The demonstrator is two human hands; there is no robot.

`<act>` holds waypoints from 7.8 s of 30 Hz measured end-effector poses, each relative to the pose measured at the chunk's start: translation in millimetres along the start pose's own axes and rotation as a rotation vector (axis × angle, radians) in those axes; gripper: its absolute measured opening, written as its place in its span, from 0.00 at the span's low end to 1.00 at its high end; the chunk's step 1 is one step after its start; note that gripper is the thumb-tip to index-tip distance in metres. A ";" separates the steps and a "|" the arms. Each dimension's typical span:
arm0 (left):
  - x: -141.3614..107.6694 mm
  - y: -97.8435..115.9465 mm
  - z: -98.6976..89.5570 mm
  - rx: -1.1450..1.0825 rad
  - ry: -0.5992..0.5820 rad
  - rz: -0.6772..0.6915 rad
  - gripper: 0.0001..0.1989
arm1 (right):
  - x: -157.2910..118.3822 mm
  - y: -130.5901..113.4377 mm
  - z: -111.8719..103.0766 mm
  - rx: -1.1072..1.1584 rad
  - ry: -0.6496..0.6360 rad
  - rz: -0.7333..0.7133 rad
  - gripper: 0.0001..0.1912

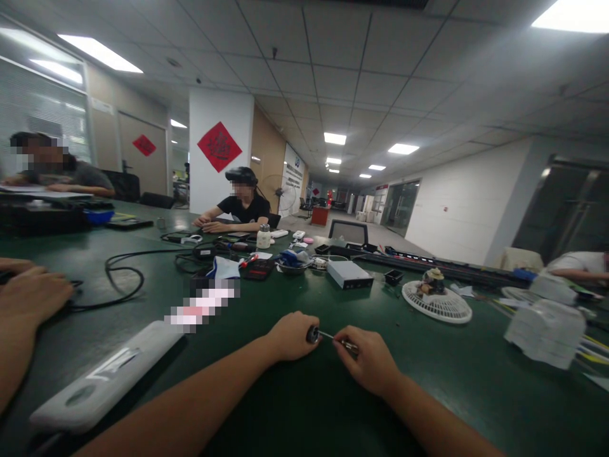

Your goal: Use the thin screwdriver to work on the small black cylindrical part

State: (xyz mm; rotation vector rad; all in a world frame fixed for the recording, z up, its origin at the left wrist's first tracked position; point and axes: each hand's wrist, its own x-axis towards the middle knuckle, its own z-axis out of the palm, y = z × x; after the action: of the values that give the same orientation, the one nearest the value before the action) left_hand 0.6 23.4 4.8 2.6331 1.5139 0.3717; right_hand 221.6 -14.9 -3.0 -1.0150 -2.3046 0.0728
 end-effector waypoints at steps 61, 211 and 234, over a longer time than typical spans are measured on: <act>1.6 -2.6 0.6 0.044 0.054 0.034 0.07 | 1.1 -6.0 -0.2 0.101 0.068 0.019 0.08; -1.5 12.0 -9.6 0.289 0.055 0.051 0.05 | 7.1 -2.0 -0.8 0.165 0.026 0.072 0.10; 0.5 4.6 -6.9 0.238 0.074 -0.077 0.08 | 12.7 0.5 6.3 0.066 0.000 0.453 0.18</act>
State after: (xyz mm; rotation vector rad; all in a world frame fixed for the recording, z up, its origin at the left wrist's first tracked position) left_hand 3.0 21.1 12.4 2.7531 1.7791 0.3030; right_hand 211.9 -4.7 -1.7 -1.4803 -2.0162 0.3291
